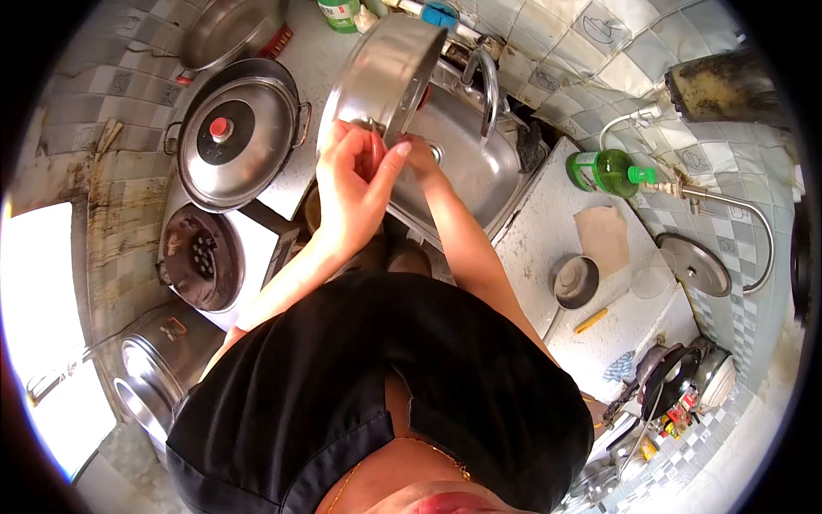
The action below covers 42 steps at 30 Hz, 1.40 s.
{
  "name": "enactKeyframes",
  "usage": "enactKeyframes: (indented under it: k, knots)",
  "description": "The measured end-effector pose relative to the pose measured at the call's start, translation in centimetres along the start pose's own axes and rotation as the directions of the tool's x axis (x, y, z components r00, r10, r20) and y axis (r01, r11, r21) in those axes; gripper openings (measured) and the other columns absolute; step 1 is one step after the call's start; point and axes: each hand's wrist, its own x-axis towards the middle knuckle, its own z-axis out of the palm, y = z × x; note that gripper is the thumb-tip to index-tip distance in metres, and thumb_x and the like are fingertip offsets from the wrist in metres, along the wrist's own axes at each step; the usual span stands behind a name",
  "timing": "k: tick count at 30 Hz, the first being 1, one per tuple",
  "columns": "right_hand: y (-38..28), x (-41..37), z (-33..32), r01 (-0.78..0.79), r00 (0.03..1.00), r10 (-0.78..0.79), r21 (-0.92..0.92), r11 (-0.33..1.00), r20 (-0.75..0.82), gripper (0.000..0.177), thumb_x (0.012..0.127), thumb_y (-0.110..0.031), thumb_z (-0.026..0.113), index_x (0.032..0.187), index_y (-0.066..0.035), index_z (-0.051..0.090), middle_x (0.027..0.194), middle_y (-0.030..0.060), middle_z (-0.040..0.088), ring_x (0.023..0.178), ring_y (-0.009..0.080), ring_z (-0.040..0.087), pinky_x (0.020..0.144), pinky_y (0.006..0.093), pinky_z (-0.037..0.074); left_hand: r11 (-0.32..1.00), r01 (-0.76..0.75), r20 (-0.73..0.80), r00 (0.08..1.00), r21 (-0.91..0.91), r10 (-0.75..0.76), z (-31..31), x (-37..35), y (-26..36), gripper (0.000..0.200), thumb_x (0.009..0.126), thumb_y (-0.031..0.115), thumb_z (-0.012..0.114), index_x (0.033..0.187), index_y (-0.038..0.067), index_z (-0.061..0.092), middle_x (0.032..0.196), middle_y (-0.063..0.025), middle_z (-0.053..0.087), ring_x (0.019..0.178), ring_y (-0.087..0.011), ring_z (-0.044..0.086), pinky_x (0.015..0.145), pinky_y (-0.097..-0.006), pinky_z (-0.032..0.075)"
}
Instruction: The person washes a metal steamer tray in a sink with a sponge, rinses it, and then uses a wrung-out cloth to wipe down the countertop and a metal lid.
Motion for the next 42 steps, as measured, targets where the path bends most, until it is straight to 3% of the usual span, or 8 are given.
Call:
enactKeyframes:
  k: [12, 18, 26, 28, 31, 36, 37, 42]
  knots:
    - [-4.1, 4.5, 0.0, 0.482, 0.875, -0.484, -0.067, 0.874, -0.014, 0.032, 0.089, -0.027, 0.056, 0.108, -0.002, 0.063, 0.09, 0.008, 0.067, 0.082, 0.0197, 0.062, 0.075, 0.0325, 0.049, 0.943, -0.119, -0.182, 0.966, 0.31, 0.181, -6.3, 1.5, -0.2, 0.04, 0.072, -0.003, 0.073, 0.06, 0.001, 0.035, 0.057, -0.0072, 0.033, 0.048, -0.0202, 0.029, 0.045, -0.0323, 0.027]
    - [-12.2, 12.1, -3.6, 0.027, 0.865, -0.18, -0.316, 0.948, -0.468, 0.043, 0.087, -0.035, 0.06, 0.116, -0.003, 0.059, 0.107, 0.0182, 0.064, 0.102, 0.0285, 0.06, 0.081, 0.0368, 0.048, 0.993, -0.022, -0.329, 0.942, 0.115, 0.059, -8.5, 3.0, -1.3, 0.042, 0.079, 0.0, 0.07, 0.061, 0.004, 0.032, 0.055, 0.0001, 0.028, 0.051, -0.0091, 0.023, 0.046, -0.0267, 0.02]
    - [-19.7, 15.0, -1.0, 0.319, 0.872, 0.021, 0.6, 0.734, -0.489, 0.029, 0.084, -0.026, 0.066, 0.095, -0.002, 0.054, 0.083, 0.008, 0.058, 0.066, 0.0204, 0.052, 0.061, 0.0337, 0.046, 0.991, 0.009, -0.335, 0.942, 0.133, 0.036, -9.6, 3.5, -0.2, 0.026, 0.082, 0.008, 0.072, 0.069, 0.005, 0.05, 0.061, 0.0106, 0.033, 0.056, 0.0004, 0.025, 0.049, -0.0183, 0.016]
    - [-20.0, 8.8, -0.2, 0.582, 0.542, -0.56, -0.201, 0.788, -0.627, 0.014, 0.082, -0.013, 0.06, 0.084, -0.001, 0.054, 0.083, 0.0087, 0.059, 0.067, 0.0187, 0.053, 0.06, 0.0328, 0.044, 0.996, 0.046, -0.394, 0.916, -0.081, -0.074, -9.5, 4.1, -1.1, 0.027, 0.083, 0.009, 0.072, 0.068, 0.007, 0.049, 0.061, 0.0109, 0.034, 0.056, 0.0005, 0.025, 0.049, -0.0186, 0.016]
    - [-22.1, -0.6, 2.3, 0.702, 0.486, -0.617, -0.144, 0.698, -0.619, 0.007, 0.077, -0.005, 0.058, 0.079, 0.0, 0.053, 0.088, 0.0111, 0.057, 0.072, 0.0216, 0.054, 0.064, 0.0353, 0.044, 0.959, 0.15, -0.395, 0.887, -0.242, -0.238, -10.3, 5.3, -1.8, 0.04, 0.083, 0.006, 0.069, 0.064, 0.009, 0.035, 0.062, 0.0089, 0.03, 0.058, -0.0017, 0.023, 0.051, -0.0207, 0.018]
    - [-22.3, -8.0, 9.0, 0.832, 0.375, -0.854, -0.537, 0.138, 0.361, 0.027, 0.075, -0.005, 0.064, 0.1, 0.0, 0.055, 0.123, 0.0211, 0.049, 0.116, 0.0363, 0.048, 0.096, 0.0444, 0.041, 0.8, 0.257, -0.269, 0.849, -0.542, -0.455, -10.6, 5.7, -3.4, 0.039, 0.085, 0.015, 0.07, 0.065, 0.016, 0.037, 0.06, 0.01, 0.033, 0.05, -0.0009, 0.026, 0.043, -0.0203, 0.02]
    - [-21.6, -8.7, 10.4, 0.833, 0.549, -0.638, -0.296, 0.467, 0.539, 0.042, 0.08, -0.015, 0.064, 0.118, -0.002, 0.051, 0.139, 0.0225, 0.039, 0.132, 0.0374, 0.034, 0.109, 0.0452, 0.031, 0.75, 0.271, -0.217, 0.849, -0.604, -0.482, -10.4, 5.5, -3.6, 0.038, 0.086, 0.016, 0.069, 0.065, 0.016, 0.038, 0.059, 0.0095, 0.034, 0.048, -0.0013, 0.027, 0.042, -0.0202, 0.021]
    - [-22.9, -6.3, 13.1, 0.919, 0.204, -0.666, -0.376, -0.123, 0.717, 0.057, 0.086, -0.03, 0.059, 0.135, -0.007, 0.041, 0.144, 0.0173, 0.036, 0.137, 0.0328, 0.028, 0.113, 0.048, 0.018, 0.672, 0.316, -0.136, 0.837, -0.669, -0.529, -8.6, 4.1, -1.6, 0.032, 0.087, 0.016, 0.068, 0.067, 0.015, 0.042, 0.058, 0.0084, 0.036, 0.045, -0.0021, 0.028, 0.043, -0.0199, 0.022]
